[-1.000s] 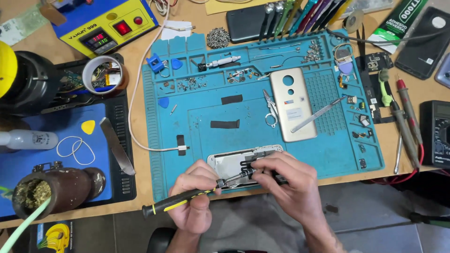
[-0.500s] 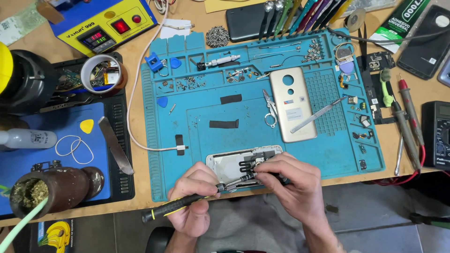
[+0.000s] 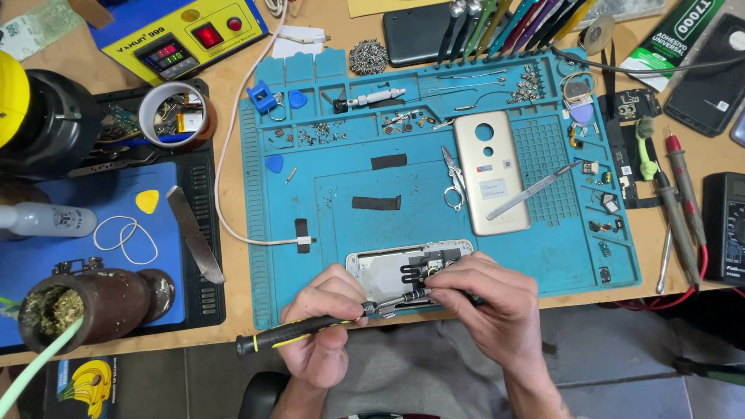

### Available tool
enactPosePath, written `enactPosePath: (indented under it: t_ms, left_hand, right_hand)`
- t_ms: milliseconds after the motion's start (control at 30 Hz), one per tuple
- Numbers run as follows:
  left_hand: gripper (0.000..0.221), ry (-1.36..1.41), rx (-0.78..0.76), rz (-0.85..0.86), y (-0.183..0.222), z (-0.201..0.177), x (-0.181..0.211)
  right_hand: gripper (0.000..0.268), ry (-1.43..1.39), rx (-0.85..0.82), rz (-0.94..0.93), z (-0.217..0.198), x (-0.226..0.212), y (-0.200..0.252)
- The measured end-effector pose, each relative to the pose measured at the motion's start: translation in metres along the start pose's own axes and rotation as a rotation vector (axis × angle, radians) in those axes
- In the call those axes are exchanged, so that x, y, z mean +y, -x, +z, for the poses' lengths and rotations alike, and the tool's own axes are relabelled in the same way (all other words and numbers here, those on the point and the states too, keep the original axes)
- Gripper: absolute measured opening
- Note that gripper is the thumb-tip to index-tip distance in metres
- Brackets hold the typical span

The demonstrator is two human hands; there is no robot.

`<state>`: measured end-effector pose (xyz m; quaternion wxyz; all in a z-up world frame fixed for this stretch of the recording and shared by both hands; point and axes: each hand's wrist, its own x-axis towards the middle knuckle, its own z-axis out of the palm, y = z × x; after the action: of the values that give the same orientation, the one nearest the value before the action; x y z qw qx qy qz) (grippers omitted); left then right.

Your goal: Disassembling a smartphone by removing internal screws using a precision screwdriver on a repair mat.

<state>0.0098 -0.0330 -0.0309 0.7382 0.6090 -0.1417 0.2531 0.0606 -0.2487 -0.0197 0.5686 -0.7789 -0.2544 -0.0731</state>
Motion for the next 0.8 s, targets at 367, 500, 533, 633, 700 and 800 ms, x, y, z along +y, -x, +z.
enactPosePath:
  t_ms: [367, 500, 533, 633, 700, 800]
  left_hand:
    - [0.039, 0.013, 0.008, -0.026, 0.0004, -0.0005, -0.0005]
    - [0.036, 0.019, 0.028, -0.048, 0.002, -0.0002, -0.0009]
    - [0.036, 0.018, 0.029, -0.047, 0.0015, -0.0002, -0.0011]
    - [0.039, 0.024, 0.02, -0.052, 0.0013, -0.0004, -0.0018]
    - [0.04, 0.034, 0.02, -0.088, 0.0026, -0.001, -0.0031]
    - [0.039, 0.052, 0.014, -0.07, -0.0014, -0.0004, -0.0017]
  right_hand:
    - [0.007, 0.002, -0.01, -0.008, -0.0005, 0.0003, -0.0001]
    - [0.007, 0.001, -0.019, -0.018, -0.001, -0.0002, -0.0002]
    - [0.007, 0.0, -0.019, -0.019, -0.0011, -0.0001, -0.0005]
    - [0.007, 0.01, -0.022, -0.022, -0.0011, -0.0012, -0.0013]
    - [0.006, 0.038, -0.031, -0.037, -0.0009, -0.0034, -0.0025]
    - [0.004, 0.037, -0.038, -0.044, 0.0005, -0.005, -0.0037]
